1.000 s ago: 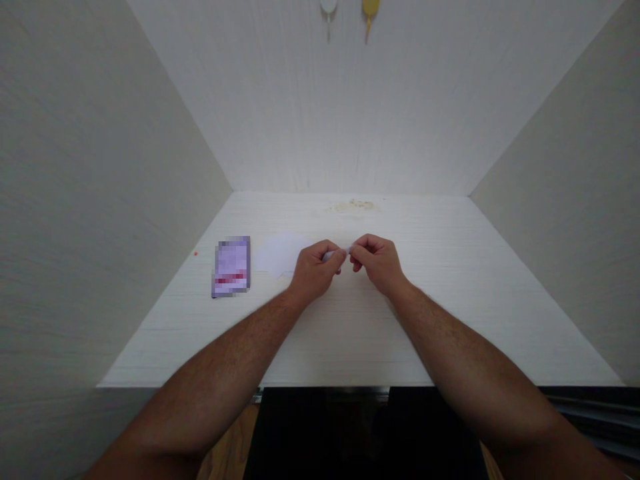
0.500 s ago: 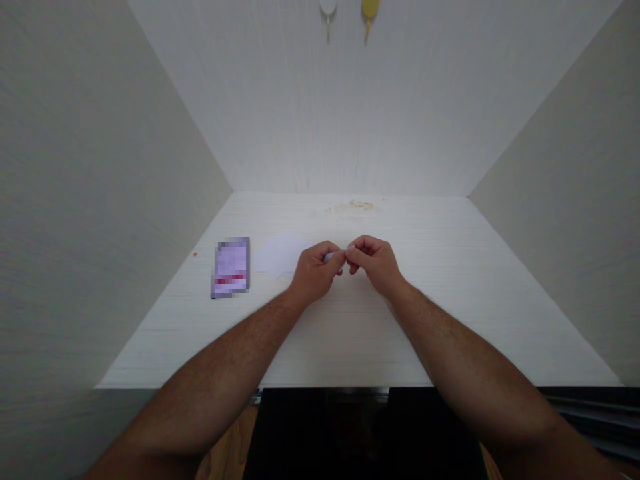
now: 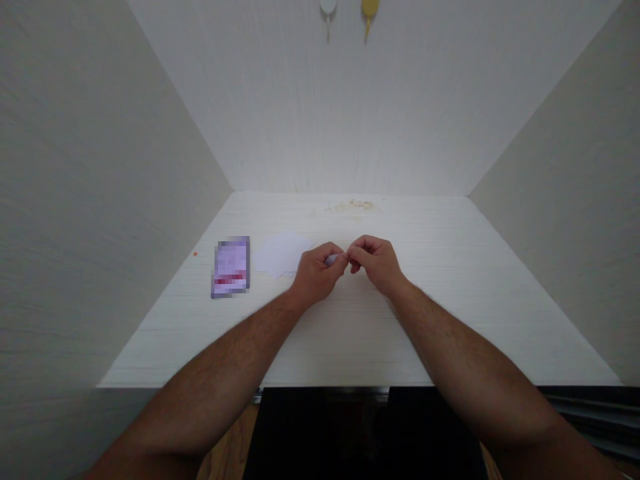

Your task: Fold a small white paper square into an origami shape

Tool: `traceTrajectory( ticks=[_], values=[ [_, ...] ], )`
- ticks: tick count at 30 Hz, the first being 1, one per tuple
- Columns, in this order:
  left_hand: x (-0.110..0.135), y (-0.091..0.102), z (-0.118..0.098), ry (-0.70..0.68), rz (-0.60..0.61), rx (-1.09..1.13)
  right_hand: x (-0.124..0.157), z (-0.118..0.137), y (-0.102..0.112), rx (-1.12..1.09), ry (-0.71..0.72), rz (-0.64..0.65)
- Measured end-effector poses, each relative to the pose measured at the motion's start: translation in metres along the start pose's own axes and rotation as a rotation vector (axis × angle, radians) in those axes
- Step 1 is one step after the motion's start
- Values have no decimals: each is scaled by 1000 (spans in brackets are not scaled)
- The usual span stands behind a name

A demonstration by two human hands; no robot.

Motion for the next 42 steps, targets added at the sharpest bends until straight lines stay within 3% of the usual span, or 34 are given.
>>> traceTrajectory(
  ticks=[11,19,34,42],
  values=[
    [-2,1,2,9,24,37,1,5,-1,72,11,-18],
    [-3,3,1,35,2,89,-2,-2,1,-166,-23,-11],
    [-3,2,0,14,4,109,1,0,0,-19,35,-20],
    [-3,-2,8,111,-3,321,-1,4,5,-13,102,-113]
  ],
)
Point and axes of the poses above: each hand's wrist, its own x-axis away from the middle knuckle, its own y-axis out of the back of the hand, z = x × y, the point moved 3 cm from there along -x, towards the middle knuckle, and after that the axes turned 7 degrees about -x, right-handed, at the moved point
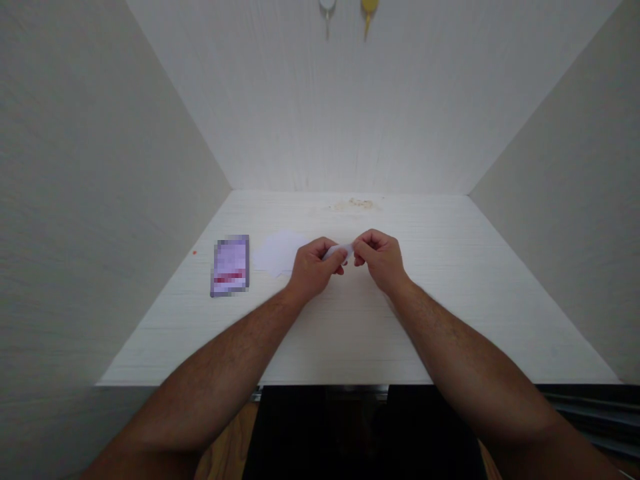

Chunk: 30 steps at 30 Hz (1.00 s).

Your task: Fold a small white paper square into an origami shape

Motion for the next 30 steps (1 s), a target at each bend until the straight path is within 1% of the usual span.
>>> traceTrajectory(
  ticks=[6,14,23,30],
  values=[
    [-2,-2,2,65,-15,133,0,1,2,-13,8,-30],
    [-3,-4,2,71,-13,214,1,0,5,-41,9,-33],
    [-1,-4,-4,47,-36,175,2,3,3,-45,12,-41],
    [-3,-3,-1,87,-16,114,0,2,6,-37,8,-75]
  ],
)
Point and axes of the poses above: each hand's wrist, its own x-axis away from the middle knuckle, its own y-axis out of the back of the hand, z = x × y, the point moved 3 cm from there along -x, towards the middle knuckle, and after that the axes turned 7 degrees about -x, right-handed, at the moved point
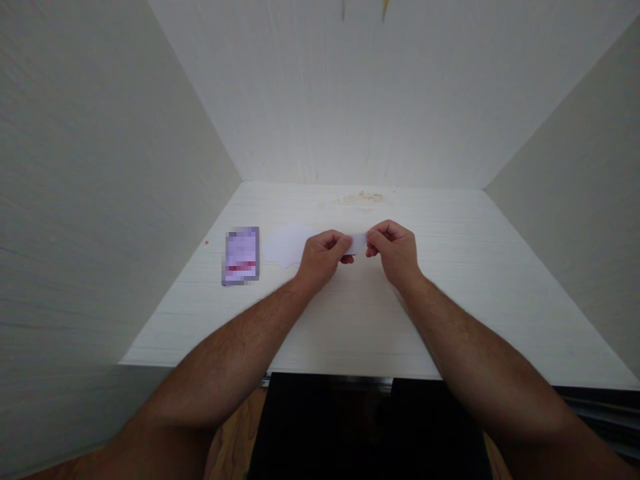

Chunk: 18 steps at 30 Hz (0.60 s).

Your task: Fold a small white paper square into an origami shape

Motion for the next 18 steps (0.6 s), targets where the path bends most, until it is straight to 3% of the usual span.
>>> traceTrajectory(
  ticks=[13,18],
  values=[
    [0,-1,0,-6,70,-12,-2,-3,2,-12,8,-8],
    [2,0,-4,-9,18,-19,-2,-8,-2,2,-50,136]
  ],
)
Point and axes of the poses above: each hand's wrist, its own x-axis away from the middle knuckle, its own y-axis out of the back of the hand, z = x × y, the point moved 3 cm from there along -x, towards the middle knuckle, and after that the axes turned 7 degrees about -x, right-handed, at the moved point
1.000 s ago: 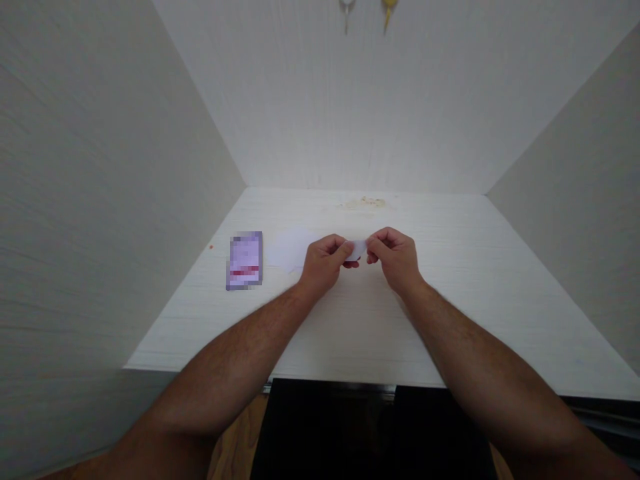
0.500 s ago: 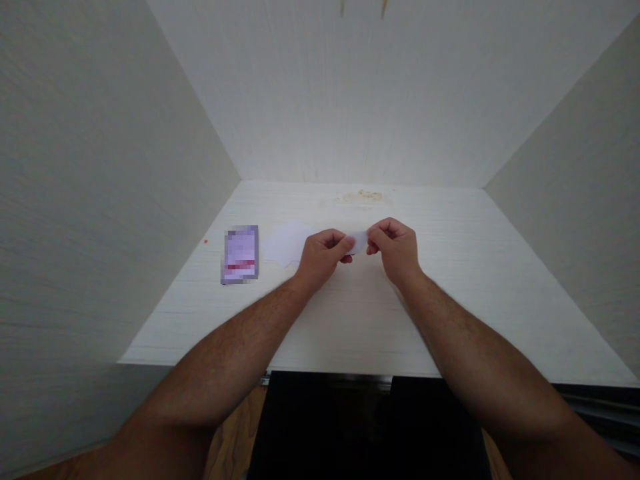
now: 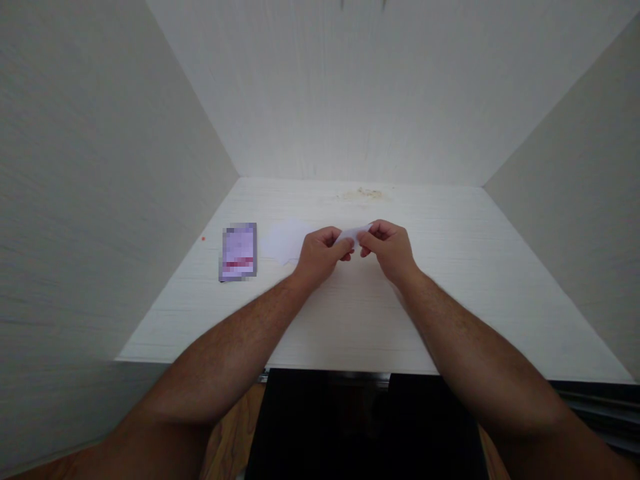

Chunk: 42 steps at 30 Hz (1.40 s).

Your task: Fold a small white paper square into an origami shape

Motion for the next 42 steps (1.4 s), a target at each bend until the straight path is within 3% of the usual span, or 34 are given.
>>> traceTrajectory(
  ticks=[12,19,26,42],
  values=[
    [-3,3,4,9,-55,-6,2,-1,-4,94,-38,113],
    [-4,1,9,23,20,106,2,1,-1,21,8,53],
    [-6,1,14,136,77,245,0,3,1,-76,16,55],
    [-5,3,9,119,109,235,-2,1,2,-123,-20,27]
  ],
)
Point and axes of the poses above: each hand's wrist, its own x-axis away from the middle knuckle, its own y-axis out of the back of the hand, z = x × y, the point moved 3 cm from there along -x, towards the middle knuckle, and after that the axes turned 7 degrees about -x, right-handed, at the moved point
